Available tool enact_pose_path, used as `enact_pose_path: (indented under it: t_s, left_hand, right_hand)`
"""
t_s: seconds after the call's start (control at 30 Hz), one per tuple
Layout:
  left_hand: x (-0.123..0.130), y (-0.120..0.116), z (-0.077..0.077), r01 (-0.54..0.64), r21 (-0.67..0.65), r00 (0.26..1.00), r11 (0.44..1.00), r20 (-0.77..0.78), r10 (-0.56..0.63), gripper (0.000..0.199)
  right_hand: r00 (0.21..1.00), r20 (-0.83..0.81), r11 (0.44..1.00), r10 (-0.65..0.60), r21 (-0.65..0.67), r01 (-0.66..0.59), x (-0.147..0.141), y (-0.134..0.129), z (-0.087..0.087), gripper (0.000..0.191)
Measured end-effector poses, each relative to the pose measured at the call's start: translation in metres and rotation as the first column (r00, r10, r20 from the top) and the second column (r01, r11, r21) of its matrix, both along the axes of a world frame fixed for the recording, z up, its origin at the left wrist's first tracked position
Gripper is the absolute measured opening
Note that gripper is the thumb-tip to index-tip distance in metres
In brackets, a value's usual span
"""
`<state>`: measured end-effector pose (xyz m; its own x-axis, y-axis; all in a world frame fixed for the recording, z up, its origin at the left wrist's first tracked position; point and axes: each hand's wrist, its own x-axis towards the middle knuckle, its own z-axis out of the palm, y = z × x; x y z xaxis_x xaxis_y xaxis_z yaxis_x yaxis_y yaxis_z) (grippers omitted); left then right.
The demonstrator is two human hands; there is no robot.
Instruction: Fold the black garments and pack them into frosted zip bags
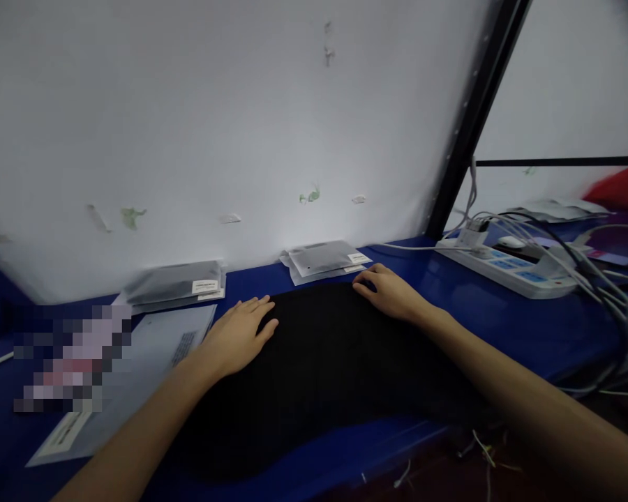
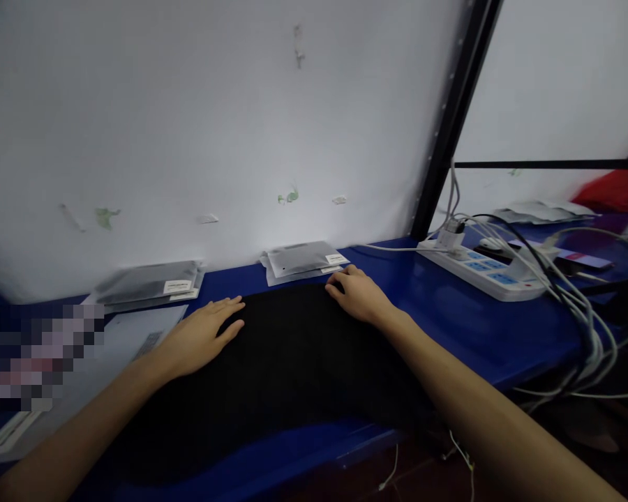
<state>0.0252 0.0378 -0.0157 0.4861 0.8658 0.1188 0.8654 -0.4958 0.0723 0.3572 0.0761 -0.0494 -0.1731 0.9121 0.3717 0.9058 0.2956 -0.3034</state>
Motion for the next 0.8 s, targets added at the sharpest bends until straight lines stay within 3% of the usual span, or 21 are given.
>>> enact_pose_path:
  t_s: [0.13, 0.27, 0.47, 0.8]
  left_hand:
    - [-0.002, 0.002, 0.005, -0.011, -0.001, 0.997, 1.0, 0.07, 0.011, 0.048]
    - [-0.001, 0.018, 0.009, -0.053, 0.082, 0.994, 0.995, 0.099, 0.045, 0.045]
    - [0.003, 0.04, 0.009, -0.09, 0.091, 0.994, 0.992, 0.069, 0.084, 0.026]
    - [-0.002, 0.039, 0.009, -0.19, 0.061, 0.958, 0.98, 0.232, 0.171, 0.008]
  right_hand:
    - [0.999, -0.03, 0.999, -0.02, 0.041, 0.021, -0.002, 0.004, 0.002, 0.027]
    - [0.999, -0.004, 0.997, -0.047, 0.057, 0.047, -0.001, 0.013, -0.001, 0.032]
    - [0.999, -0.006, 0.997, 0.036, 0.063, -0.035, 0.007, 0.022, -0.004, 0.017]
    - [0.985, -0.16, 0.984, 0.062, 0.176, -0.033, 0.013, 0.028, -0.004, 0.014]
